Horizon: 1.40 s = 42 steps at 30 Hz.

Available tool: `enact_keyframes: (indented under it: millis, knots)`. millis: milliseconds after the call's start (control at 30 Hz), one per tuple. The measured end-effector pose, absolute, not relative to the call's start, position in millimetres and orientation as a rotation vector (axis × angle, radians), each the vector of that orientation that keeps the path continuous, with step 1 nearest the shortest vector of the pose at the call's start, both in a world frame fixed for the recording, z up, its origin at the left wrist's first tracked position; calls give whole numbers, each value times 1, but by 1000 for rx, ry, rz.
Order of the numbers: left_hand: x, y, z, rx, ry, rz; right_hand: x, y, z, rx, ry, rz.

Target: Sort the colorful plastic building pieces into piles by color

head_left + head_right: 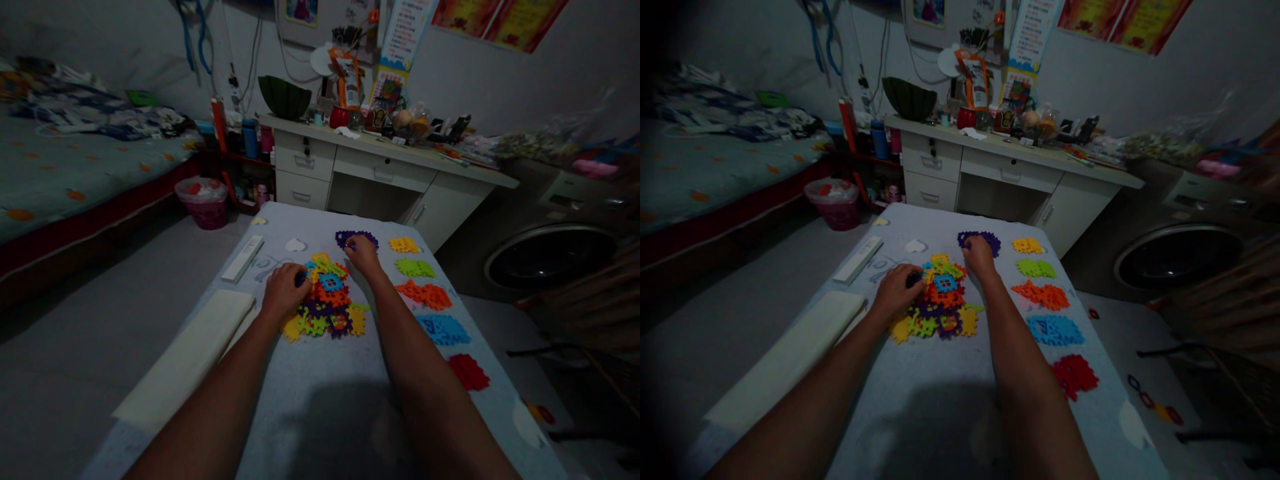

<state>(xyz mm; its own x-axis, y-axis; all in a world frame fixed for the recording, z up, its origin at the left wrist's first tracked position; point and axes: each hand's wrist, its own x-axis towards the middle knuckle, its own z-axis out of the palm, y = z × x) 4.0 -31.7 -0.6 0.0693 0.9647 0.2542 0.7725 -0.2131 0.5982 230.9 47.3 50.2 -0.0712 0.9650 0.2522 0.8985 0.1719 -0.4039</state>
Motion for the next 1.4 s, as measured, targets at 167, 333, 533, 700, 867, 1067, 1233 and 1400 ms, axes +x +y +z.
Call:
enact_keyframes:
  millis: [167, 333, 533, 700, 867, 1067, 1233, 1400]
  knots:
    - [4, -33, 2, 2048, 1715, 911, 228, 4, 72, -1600, -2377, 610]
    - [4, -33, 4, 2040, 1711, 910, 220, -29, 73, -1475, -2524, 577]
    - [3, -31, 0, 2036, 1698, 936, 215, -42, 66, -1603, -2414, 478]
    - [2, -29, -2, 2045, 1697, 936, 228, -55, 71, -1581, -2273, 504]
    - [2, -28, -2, 2042, 1704, 923, 257, -75, 83, -1639, -2098, 499]
    - [1, -26, -5, 2054, 1686, 919, 318, -105, 90, -1781, -1935, 447]
    - [0, -24, -7, 2043, 1686, 916, 362, -128, 84, -1961, -1833, 359]
    - [1, -25, -4, 2035, 1701, 886, 376, -142, 76, -2057, -1814, 337]
